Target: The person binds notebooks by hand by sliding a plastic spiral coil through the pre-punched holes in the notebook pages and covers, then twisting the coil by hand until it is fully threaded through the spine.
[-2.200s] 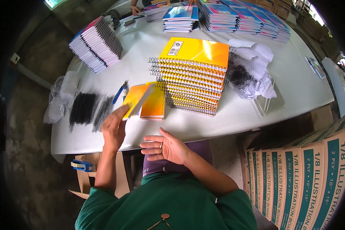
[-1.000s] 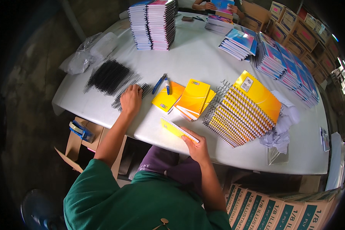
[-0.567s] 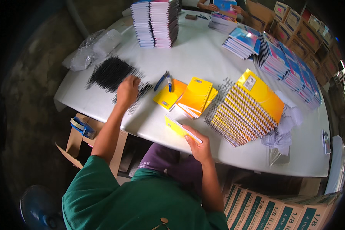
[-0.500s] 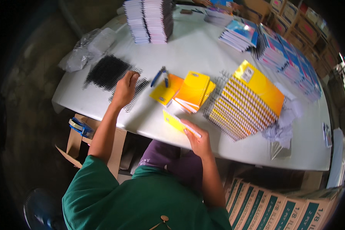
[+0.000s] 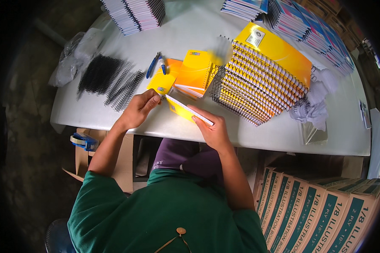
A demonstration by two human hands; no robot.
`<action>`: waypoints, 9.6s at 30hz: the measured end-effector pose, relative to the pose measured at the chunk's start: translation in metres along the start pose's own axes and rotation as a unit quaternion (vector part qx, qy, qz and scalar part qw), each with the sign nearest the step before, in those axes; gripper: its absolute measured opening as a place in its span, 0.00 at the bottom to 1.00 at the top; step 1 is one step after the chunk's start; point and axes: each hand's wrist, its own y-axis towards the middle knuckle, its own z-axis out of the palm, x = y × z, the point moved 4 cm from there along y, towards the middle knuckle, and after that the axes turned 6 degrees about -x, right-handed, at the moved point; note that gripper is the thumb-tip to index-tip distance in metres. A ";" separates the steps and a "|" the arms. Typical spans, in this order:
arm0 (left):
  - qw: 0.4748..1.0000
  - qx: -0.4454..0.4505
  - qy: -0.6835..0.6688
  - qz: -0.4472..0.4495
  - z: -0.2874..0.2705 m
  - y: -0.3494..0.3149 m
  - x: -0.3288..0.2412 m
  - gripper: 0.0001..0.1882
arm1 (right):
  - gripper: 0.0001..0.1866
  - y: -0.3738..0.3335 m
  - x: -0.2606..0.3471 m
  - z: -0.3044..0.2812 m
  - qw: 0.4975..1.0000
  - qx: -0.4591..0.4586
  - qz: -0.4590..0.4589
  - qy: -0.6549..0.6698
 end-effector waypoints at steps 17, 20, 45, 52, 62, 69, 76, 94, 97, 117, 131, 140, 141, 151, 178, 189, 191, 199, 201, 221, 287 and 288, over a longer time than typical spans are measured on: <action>0.959 0.194 0.164 0.124 -0.015 0.021 -0.031 0.18 | 0.14 0.000 -0.001 0.000 0.999 0.047 0.027 -0.001; 0.953 0.083 0.245 0.161 -0.011 0.021 -0.060 0.12 | 0.14 -0.001 0.008 -0.002 0.998 0.047 -0.004 -0.030; 0.799 -0.160 0.377 0.441 0.096 -0.094 0.022 0.62 | 0.23 -0.044 0.014 0.020 0.978 -0.041 -0.173 -0.109; 0.866 -0.185 0.329 0.328 0.096 -0.075 0.044 0.63 | 0.24 -0.045 0.021 0.033 0.961 -0.021 -0.233 -0.151; 0.877 -0.157 0.231 0.391 0.103 -0.079 0.022 0.58 | 0.22 -0.044 0.016 0.026 0.962 -0.039 -0.227 -0.144; 0.883 -0.212 0.230 0.349 0.088 -0.054 -0.009 0.54 | 0.21 -0.046 0.019 0.037 0.965 0.001 -0.211 -0.159; 0.853 -0.292 0.274 0.336 0.077 -0.046 -0.003 0.50 | 0.26 -0.044 0.014 0.042 0.947 0.003 -0.264 -0.182; 0.911 -0.109 0.218 0.332 0.076 -0.051 -0.077 0.25 | 0.46 -0.029 0.001 0.019 0.999 -0.001 -0.039 -0.005; 0.918 -0.078 0.207 0.329 0.071 -0.037 -0.092 0.18 | 0.46 -0.026 0.003 0.019 0.998 -0.024 -0.064 -0.012; 0.901 -0.084 0.203 0.374 -0.023 0.004 -0.188 0.33 | 0.27 -0.020 0.146 -0.054 0.929 -0.148 -0.336 -0.051; 0.864 -0.254 0.019 0.434 0.056 0.084 -0.229 0.15 | 0.31 0.035 0.170 -0.109 0.858 -0.440 -0.254 -0.071; 0.877 -0.386 -0.213 0.191 0.043 0.110 -0.182 0.11 | 0.18 0.043 0.139 -0.107 0.815 -0.484 -0.285 -0.139; 0.871 -0.389 -0.226 0.197 0.042 0.111 -0.179 0.11 | 0.17 0.044 0.138 -0.108 0.824 -0.479 -0.277 -0.122; 0.874 -0.458 -0.054 0.153 -0.009 -0.008 -0.028 0.07 | 0.24 -0.044 0.107 -0.087 0.790 -0.352 -0.375 -0.334; 0.751 -0.592 0.274 -0.096 -0.072 -0.141 0.188 0.26 | 0.33 0.019 0.007 0.058 0.786 0.350 -0.164 -0.483; 0.745 -0.558 0.323 -0.173 -0.065 -0.154 0.181 0.26 | 0.29 0.009 0.005 0.066 0.738 0.398 -0.218 -0.500; 0.745 -0.568 0.312 -0.159 -0.066 -0.154 0.180 0.25 | 0.29 0.009 0.007 0.064 0.742 0.402 -0.222 -0.488; 0.740 -0.584 0.296 -0.153 -0.062 -0.153 0.182 0.24 | 0.30 0.002 0.012 0.067 0.729 0.409 -0.208 -0.507; 0.738 -0.589 0.286 -0.161 -0.062 -0.155 0.183 0.24 | 0.30 0.001 0.011 0.068 0.729 0.412 -0.208 -0.505; 0.784 -0.603 0.014 -0.146 0.008 -0.274 0.054 0.12 | 0.39 -0.008 0.000 0.063 0.724 0.378 -0.244 -0.524; 0.285 -0.348 0.112 -0.886 0.426 -0.484 -0.022 0.21 | 0.28 -0.102 -0.812 0.307 0.793 0.409 0.256 -0.373; 0.284 -0.350 0.115 -0.885 0.424 -0.484 -0.019 0.21 | 0.28 -0.103 -0.817 0.305 0.792 0.411 0.243 -0.381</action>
